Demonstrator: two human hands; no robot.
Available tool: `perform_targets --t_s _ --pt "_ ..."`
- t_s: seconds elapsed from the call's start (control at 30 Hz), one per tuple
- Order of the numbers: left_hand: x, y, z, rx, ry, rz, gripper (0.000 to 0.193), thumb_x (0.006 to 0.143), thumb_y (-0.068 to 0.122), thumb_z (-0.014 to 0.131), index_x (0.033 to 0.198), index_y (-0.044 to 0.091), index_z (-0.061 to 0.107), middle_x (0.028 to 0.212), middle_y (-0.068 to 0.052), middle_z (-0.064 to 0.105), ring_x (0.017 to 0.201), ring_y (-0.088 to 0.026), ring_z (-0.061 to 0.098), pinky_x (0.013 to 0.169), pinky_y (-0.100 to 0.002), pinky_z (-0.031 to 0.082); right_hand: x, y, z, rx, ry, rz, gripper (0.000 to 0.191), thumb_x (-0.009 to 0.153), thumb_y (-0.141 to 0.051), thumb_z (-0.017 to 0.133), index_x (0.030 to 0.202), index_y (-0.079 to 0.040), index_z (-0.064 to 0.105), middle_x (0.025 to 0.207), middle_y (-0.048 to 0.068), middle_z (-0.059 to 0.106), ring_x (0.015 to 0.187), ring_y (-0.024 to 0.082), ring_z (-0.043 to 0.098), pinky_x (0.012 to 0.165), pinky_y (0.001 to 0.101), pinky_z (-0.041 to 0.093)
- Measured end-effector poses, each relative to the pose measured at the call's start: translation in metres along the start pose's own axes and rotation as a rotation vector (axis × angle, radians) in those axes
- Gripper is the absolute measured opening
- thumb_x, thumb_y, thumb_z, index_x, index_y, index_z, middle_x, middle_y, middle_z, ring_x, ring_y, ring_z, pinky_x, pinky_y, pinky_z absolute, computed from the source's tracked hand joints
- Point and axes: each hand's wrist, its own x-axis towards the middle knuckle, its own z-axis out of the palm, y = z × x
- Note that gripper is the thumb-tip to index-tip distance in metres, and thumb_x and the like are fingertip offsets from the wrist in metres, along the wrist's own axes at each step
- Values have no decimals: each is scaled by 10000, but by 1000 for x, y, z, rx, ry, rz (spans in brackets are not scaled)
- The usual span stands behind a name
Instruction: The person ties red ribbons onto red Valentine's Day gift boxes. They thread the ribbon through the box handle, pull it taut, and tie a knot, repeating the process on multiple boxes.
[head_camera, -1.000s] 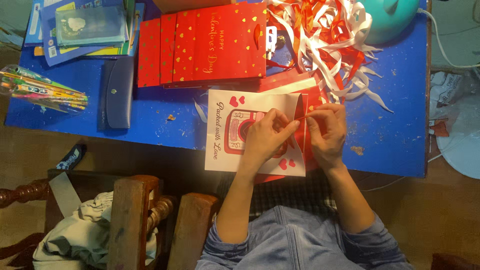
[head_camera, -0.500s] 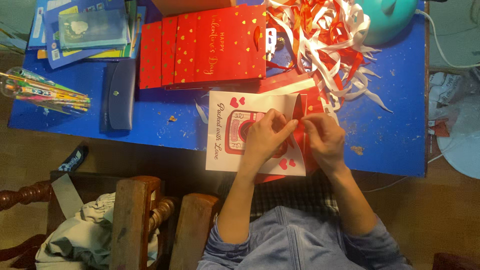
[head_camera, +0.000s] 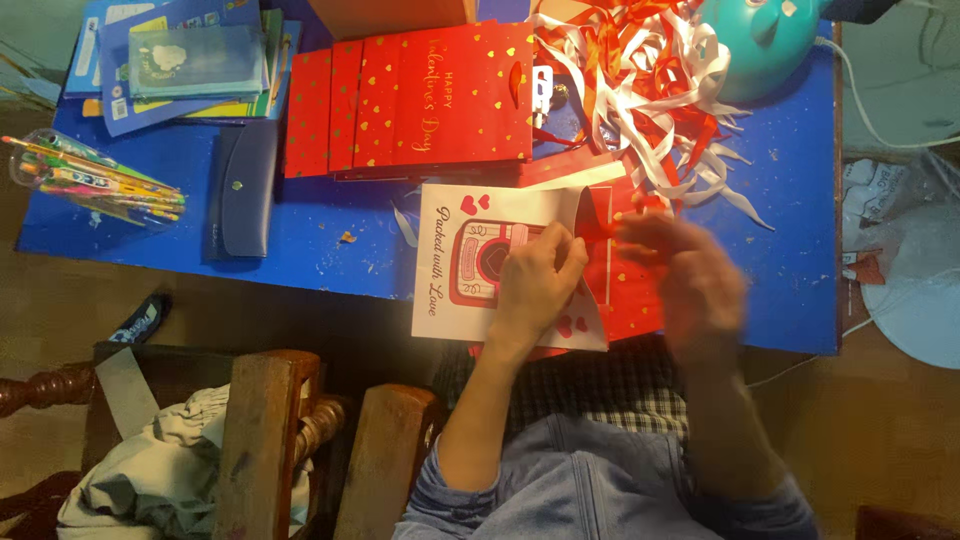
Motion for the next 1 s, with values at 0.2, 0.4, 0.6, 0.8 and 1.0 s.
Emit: perform_targets --t_s 0.2,0.4,0.6,0.8,1.0 --pt "-12 40 -27 37 41 82 258 999 212 614 833 31 537 707 -131 631 645 -314 664 602 -419 498 -15 54 7 -383 -118 305 411 1077 -236 417 1370 34 518 1244 141 644 1126 180 614 951 306 491" --pt "-17 65 -45 -71 86 49 266 997 207 622 821 26 538 642 -116 577 557 -242 606 564 -378 480 -27 79 -19 -278 -337 733 390 1086 -266 451 1088 59 666 870 97 661 738 182 610 607 350 499" --pt "-15 61 -48 -117 131 25 273 1008 222 610 823 30 553 625 -92 580 540 -176 584 545 -354 478 -16 35 8 -652 -378 513 330 999 -244 565 1249 -28 558 977 102 740 888 124 698 729 293 566" --pt "-17 53 -53 -83 180 -6 300 1023 236 596 806 36 545 566 -79 539 508 -164 542 525 -351 449 -4 -13 34 -799 -236 451 651 896 -145 716 1499 -123 471 959 133 812 852 142 784 717 285 600" --pt "-19 55 -52 -104 168 -45 303 1031 237 574 794 49 543 548 -62 539 486 -149 529 492 -345 439 -5 -24 41 -805 -77 14 562 938 -45 678 1470 -69 501 1321 165 685 1175 167 694 860 286 612"
